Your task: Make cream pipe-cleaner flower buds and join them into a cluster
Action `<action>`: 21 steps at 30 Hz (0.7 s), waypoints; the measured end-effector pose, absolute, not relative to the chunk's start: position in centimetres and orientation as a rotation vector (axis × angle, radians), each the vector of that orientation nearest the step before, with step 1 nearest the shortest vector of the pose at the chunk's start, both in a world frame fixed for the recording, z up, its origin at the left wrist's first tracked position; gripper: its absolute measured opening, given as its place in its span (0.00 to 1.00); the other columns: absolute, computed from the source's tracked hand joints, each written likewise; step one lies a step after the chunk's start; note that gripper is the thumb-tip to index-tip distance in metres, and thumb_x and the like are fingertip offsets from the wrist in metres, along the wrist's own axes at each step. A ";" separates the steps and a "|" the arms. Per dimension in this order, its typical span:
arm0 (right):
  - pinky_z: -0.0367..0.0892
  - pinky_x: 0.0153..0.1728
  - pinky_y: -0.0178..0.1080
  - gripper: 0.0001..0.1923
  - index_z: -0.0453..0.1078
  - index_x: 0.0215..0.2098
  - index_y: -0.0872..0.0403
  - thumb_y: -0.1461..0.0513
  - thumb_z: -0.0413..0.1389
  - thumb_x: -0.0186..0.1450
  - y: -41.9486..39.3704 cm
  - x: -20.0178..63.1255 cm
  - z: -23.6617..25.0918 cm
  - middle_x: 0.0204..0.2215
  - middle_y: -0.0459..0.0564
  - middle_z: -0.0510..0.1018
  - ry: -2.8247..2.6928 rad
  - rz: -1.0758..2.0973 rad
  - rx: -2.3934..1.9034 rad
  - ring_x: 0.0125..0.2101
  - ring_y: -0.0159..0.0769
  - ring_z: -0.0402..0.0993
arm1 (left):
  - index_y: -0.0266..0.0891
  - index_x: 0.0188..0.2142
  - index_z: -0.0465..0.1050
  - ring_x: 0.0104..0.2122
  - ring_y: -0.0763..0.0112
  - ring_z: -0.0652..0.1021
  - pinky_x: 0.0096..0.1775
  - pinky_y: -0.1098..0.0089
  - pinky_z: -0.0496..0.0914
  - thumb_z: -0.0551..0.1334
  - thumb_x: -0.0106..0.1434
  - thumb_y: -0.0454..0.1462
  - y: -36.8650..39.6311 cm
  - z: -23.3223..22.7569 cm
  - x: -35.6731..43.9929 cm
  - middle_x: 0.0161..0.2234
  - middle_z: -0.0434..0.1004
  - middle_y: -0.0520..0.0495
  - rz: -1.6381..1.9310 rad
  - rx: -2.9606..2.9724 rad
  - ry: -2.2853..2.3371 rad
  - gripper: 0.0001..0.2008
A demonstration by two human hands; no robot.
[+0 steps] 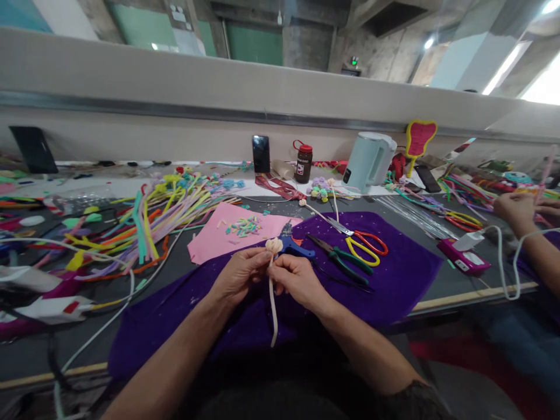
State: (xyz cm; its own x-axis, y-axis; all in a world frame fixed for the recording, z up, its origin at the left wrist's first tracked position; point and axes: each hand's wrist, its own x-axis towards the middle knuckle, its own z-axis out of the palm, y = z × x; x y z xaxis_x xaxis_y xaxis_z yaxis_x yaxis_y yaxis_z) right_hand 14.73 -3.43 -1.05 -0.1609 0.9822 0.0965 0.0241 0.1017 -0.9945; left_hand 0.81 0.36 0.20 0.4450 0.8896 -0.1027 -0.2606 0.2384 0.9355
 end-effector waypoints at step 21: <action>0.56 0.15 0.27 0.10 0.63 0.20 0.56 0.62 0.53 0.58 -3.2 14.8 -1.0 0.13 0.40 0.66 -1.450 1.062 -1.161 0.13 0.23 0.62 | 0.32 0.25 0.70 0.15 0.86 0.60 0.16 0.80 0.49 0.67 0.49 0.40 0.4 -0.3 1.0 0.17 0.62 0.55 0.845 0.991 0.813 0.12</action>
